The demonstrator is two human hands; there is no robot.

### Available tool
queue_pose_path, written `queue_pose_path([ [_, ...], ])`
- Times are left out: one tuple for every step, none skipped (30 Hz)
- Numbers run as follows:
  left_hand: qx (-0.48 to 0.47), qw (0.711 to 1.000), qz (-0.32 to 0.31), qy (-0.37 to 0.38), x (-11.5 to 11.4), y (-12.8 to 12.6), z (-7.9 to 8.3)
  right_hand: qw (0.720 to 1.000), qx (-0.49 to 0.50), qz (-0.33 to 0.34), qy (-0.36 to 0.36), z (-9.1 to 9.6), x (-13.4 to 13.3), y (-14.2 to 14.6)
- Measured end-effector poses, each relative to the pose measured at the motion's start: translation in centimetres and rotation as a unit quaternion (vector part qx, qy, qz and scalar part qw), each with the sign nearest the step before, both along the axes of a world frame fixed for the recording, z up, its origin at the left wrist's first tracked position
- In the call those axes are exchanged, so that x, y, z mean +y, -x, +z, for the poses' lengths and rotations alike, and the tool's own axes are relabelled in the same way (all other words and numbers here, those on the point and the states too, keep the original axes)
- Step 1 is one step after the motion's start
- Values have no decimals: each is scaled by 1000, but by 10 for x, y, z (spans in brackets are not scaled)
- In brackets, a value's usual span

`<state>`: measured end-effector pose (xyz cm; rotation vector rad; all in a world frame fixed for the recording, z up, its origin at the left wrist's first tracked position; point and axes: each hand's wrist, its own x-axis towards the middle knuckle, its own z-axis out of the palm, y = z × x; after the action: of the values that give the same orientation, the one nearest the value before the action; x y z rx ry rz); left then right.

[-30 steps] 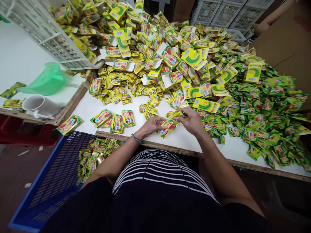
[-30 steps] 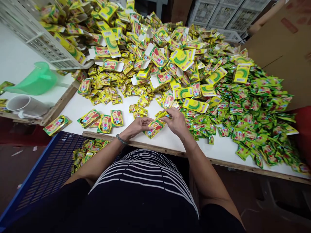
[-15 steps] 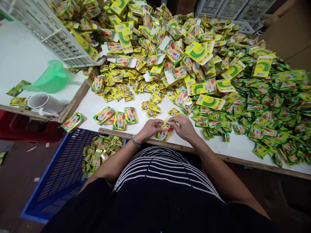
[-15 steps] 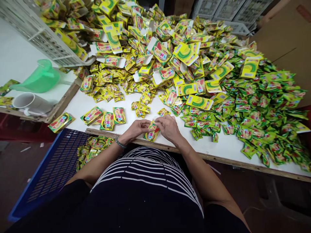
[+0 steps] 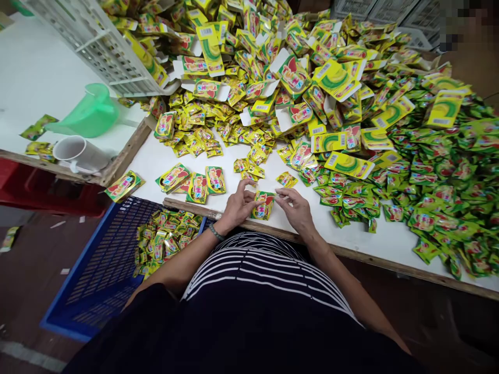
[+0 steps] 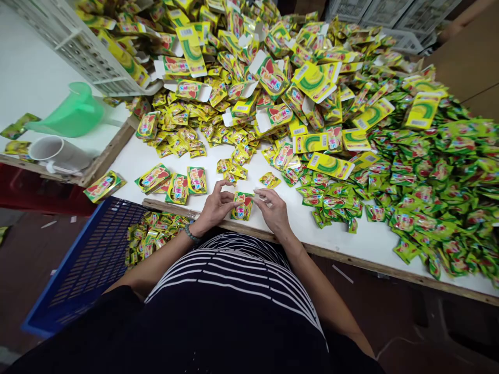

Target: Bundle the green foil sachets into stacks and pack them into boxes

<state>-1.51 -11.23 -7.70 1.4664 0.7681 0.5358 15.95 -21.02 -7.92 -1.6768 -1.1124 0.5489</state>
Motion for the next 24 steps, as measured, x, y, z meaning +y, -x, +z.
queue_pose_path([
  [5, 1000, -4, -18, -1, 1, 0, 1000, 16, -3, -3, -2, 0, 2],
  [11, 999, -11, -36, -1, 1, 1, 1000, 20, -7, -10, -4, 0, 3],
  [17, 998, -20, -54, -1, 1, 1, 1000, 15, -7, -16, -5, 1, 4],
  [23, 997, -32, -68, -1, 1, 1, 1000, 6, 3, -15, -5, 1, 5],
  [27, 996, -46, -77, 0, 1, 0, 1000, -1, 23, -6, -5, 2, 4],
  [29, 995, -57, -80, 0, 1, 0, 999, -3, 46, 11, -4, 3, 3],
  [29, 994, -65, -78, 1, 0, 0, 998, -1, 63, 27, -4, 4, 1],
  [27, 995, -68, -73, 2, 0, -1, 997, 5, 70, 42, -3, 5, -1],
  [22, 995, -70, -64, 2, 0, -1, 996, 12, 68, 51, -2, 6, -3],
  [16, 996, -70, -55, 3, 0, -2, 997, 16, 61, 54, 0, 7, -5],
  [9, 997, -69, -44, 3, -1, -2, 997, 13, 52, 51, 1, 8, -6],
  [3, 997, -66, -30, 3, -1, -2, 998, 2, 50, 45, 3, 9, -7],
  [-3, 998, -62, -13, 3, -1, -3, 997, -13, 58, 39, 6, 10, -8],
  [-9, 998, -56, 7, 2, -1, -3, 996, -27, 74, 34, 8, 11, -8],
  [-15, 998, -50, 26, 2, -1, -2, 995, -36, 90, 31, 10, 11, -8],
  [-20, 998, -45, 42, 2, -2, -2, 993, -40, 105, 30, 13, 12, -8],
  [-24, 997, -43, 55, 1, -2, -2, 992, -42, 116, 33, 15, 12, -8],
  [-26, 997, -42, 62, 1, -2, -2, 991, -46, 120, 39, 16, 13, -7],
  [-27, 997, -42, 64, 1, -3, -2, 990, -56, 118, 46, 17, 14, -7],
  [-27, 997, -42, 65, 1, -3, -2, 990, -72, 112, 52, 18, 15, -7],
  [-28, 997, -42, 65, 1, -3, -2, 989, -87, 106, 59, 19, 17, -7],
  [-29, 997, -42, 65, 1, -3, -2, 988, -94, 99, 68, 19, 19, -8],
  [-31, 996, -45, 66, 1, -3, -3, 988, -91, 94, 80, 20, 21, -9],
  [-34, 996, -49, 67, 1, -3, -3, 988, -78, 94, 97, 21, 24, -12],
])
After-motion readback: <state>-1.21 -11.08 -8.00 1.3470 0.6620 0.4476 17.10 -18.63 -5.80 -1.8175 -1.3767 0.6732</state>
